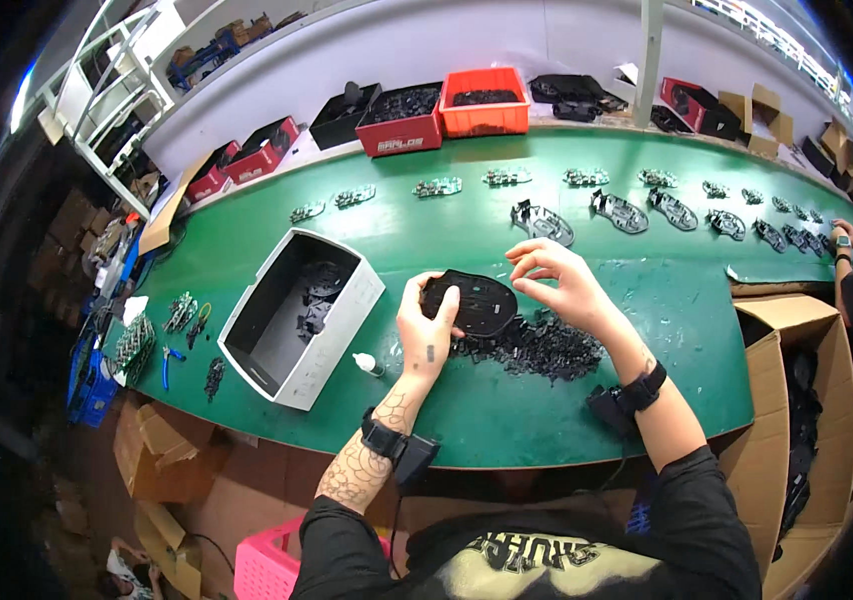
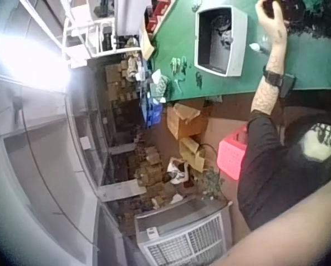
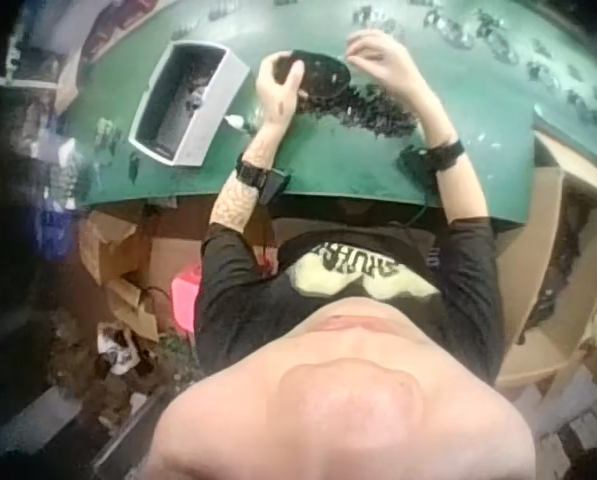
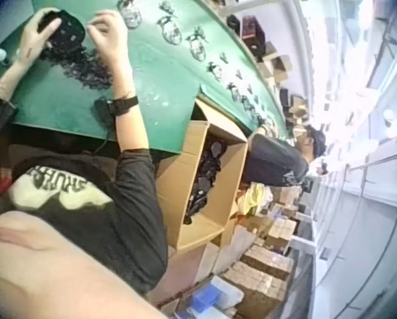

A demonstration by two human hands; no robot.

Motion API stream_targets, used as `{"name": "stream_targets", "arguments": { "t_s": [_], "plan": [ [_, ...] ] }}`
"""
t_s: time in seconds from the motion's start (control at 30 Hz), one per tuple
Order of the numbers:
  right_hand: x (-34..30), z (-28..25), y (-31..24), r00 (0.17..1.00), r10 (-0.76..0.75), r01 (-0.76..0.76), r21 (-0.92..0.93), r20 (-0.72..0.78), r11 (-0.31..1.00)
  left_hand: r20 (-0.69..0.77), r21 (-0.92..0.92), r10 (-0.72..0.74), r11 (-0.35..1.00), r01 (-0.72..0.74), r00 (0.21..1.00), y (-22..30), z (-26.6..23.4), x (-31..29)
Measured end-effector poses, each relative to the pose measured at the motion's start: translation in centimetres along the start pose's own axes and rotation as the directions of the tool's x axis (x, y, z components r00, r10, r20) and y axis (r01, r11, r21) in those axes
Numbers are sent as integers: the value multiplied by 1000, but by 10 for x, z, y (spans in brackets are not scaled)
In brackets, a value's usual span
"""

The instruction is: The person assembles electronic components on a green workbench. They pick up black plastic casings and small black parts, apply glue from a white bottle to the casings, and attach the parts. The person handles the items one at a time, placing finished units on the table and retrieving new casings from a cardboard box.

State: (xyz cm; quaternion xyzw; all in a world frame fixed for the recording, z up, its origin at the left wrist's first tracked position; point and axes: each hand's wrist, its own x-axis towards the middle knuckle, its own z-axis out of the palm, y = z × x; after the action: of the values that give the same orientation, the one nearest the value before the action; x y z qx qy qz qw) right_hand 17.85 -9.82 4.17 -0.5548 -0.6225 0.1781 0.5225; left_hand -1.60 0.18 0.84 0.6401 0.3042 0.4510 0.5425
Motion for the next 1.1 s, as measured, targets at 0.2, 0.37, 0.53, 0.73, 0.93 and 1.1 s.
{"name": "stream_targets", "arguments": {
  "t_s": [0.2, 0.37, 0.53, 0.73, 0.93, 1.1],
  "plan": [
    [-3, 31, 3, 988, 140, -149, 170, 64, 974, 44, 110, 49, 992, -53, 998, 8, 8, -8],
    [-2, 36, 7, 945, 290, -326, 389, 150, 862, 95, 126, 69, 989, -80, 993, 9, 4, -12],
    [-4, 34, 14, 939, 233, -304, 292, 252, 907, 191, 132, 103, 983, -129, 976, 4, 1, -10],
    [-2, 28, 10, 908, 375, -418, 396, 185, 817, 232, -89, 68, 995, -48, 970, 0, 0, -4],
    [5, 11, 15, 786, 506, -615, 366, 356, 698, 199, -172, -56, 981, 91, 979, -4, -4, 5],
    [6, 0, 33, 791, 603, -594, 355, 98, 722, 90, -106, 84, 992, -74, 992, -22, -5, 3]
  ]
}}
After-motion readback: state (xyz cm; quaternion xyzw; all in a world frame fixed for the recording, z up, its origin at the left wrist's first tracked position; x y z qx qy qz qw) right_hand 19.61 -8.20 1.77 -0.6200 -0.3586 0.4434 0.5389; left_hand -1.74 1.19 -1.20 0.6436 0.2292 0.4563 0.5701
